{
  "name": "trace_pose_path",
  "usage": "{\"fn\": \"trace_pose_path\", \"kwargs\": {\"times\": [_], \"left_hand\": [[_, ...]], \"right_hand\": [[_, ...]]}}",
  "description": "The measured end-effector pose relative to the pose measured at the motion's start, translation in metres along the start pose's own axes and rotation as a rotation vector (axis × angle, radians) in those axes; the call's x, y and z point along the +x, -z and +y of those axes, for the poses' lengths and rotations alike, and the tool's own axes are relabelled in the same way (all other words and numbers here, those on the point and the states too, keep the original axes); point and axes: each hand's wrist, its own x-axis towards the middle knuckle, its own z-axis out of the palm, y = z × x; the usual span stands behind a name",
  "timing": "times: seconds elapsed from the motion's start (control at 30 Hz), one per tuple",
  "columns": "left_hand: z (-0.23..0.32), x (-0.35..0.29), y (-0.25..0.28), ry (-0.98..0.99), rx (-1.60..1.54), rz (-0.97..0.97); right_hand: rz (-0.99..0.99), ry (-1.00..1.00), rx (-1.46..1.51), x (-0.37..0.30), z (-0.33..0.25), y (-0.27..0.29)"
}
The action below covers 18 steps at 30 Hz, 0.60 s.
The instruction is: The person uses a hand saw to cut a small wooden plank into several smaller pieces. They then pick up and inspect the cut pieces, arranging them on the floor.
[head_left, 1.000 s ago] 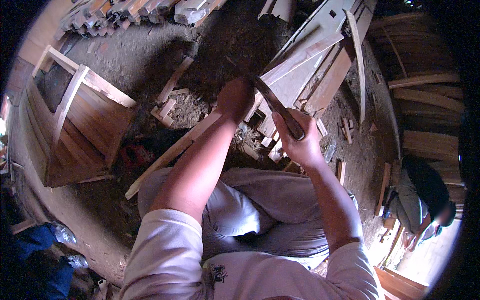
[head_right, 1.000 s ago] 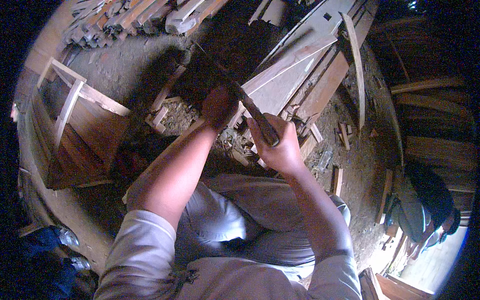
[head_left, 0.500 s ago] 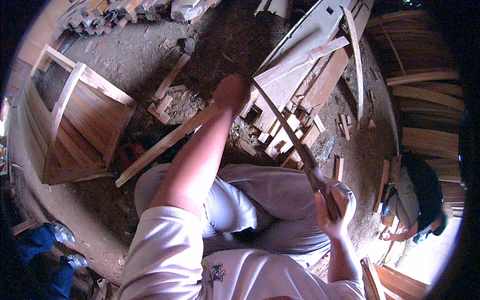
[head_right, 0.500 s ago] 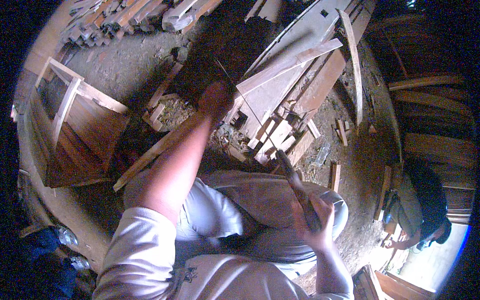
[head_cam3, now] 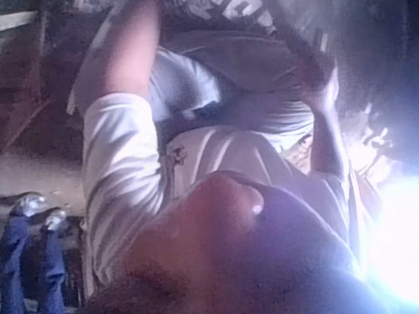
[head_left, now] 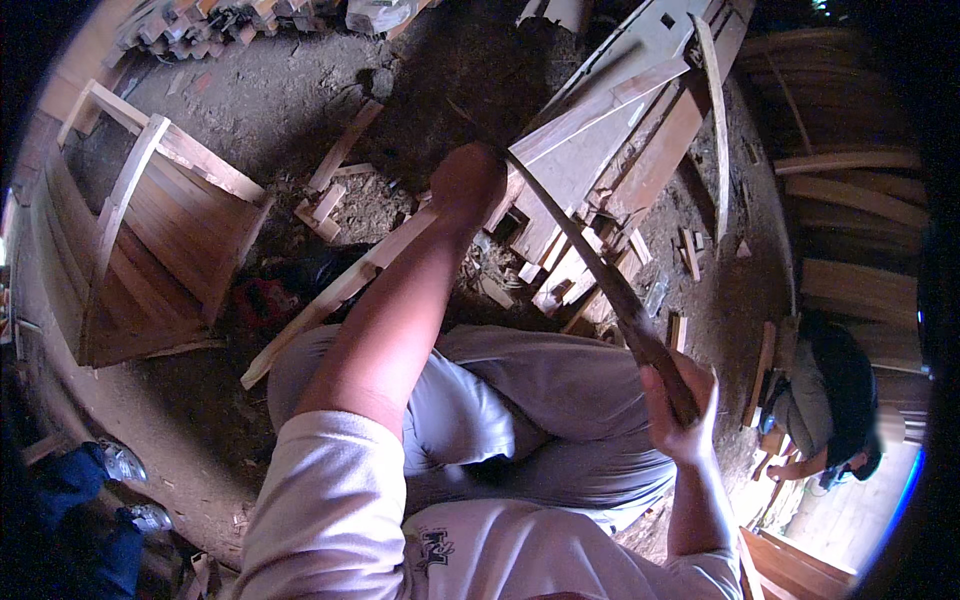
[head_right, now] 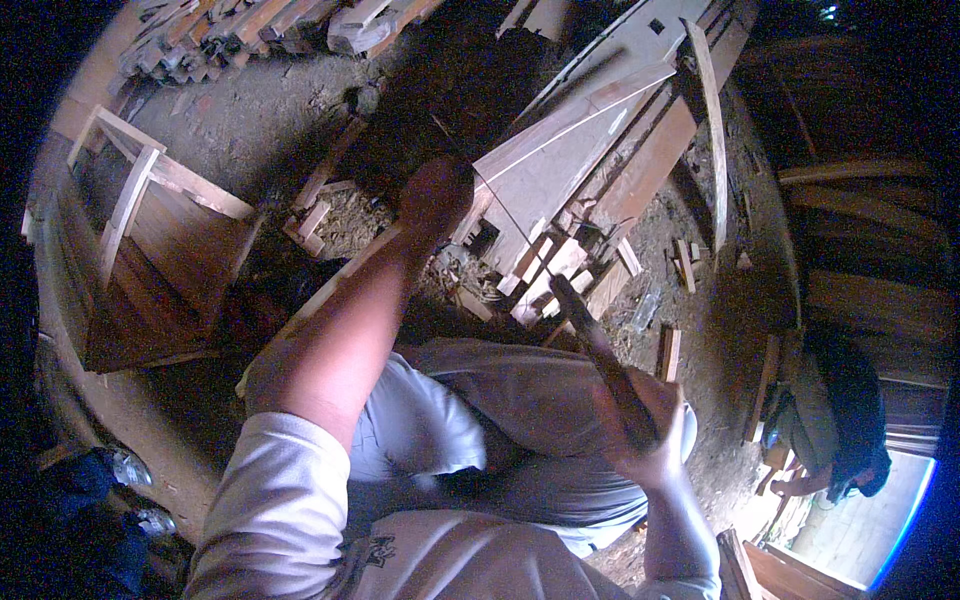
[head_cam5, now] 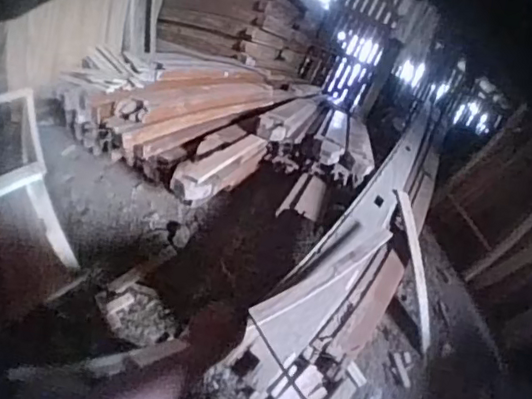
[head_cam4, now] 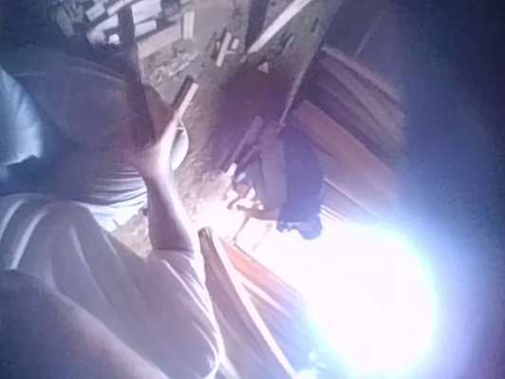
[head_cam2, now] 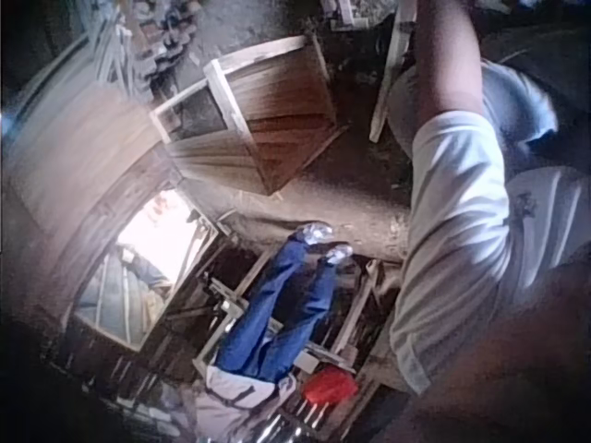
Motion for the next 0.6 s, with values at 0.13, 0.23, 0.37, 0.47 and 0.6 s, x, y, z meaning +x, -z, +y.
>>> {"fn": "trace_pose_path", "kwargs": {"times": [0.13, 0.23, 0.37, 0.47, 0.6], "left_hand": [[0.01, -0.003, 0.002, 0.109, -0.122, -0.011], [-0.005, 0.002, -0.012, -0.126, -0.016, 0.077], [0.001, -0.003, -0.002, -0.023, -0.061, 0.011], [0.004, -0.002, 0.004, 0.024, -0.069, -0.008], [0.001, 0.0, 0.01, 0.019, -0.03, -0.045]], "right_hand": [[-0.028, -0.082, 0.174, 0.047, 0.011, -0.036], [0.139, 0.096, 0.227, 0.095, 0.012, -0.084], [0.018, -0.053, 0.232, 0.115, 0.013, -0.094], [0.045, -0.022, 0.205, 0.095, 0.017, -0.085], [0.038, -0.057, 0.109, 0.037, 0.01, -0.043]]}}
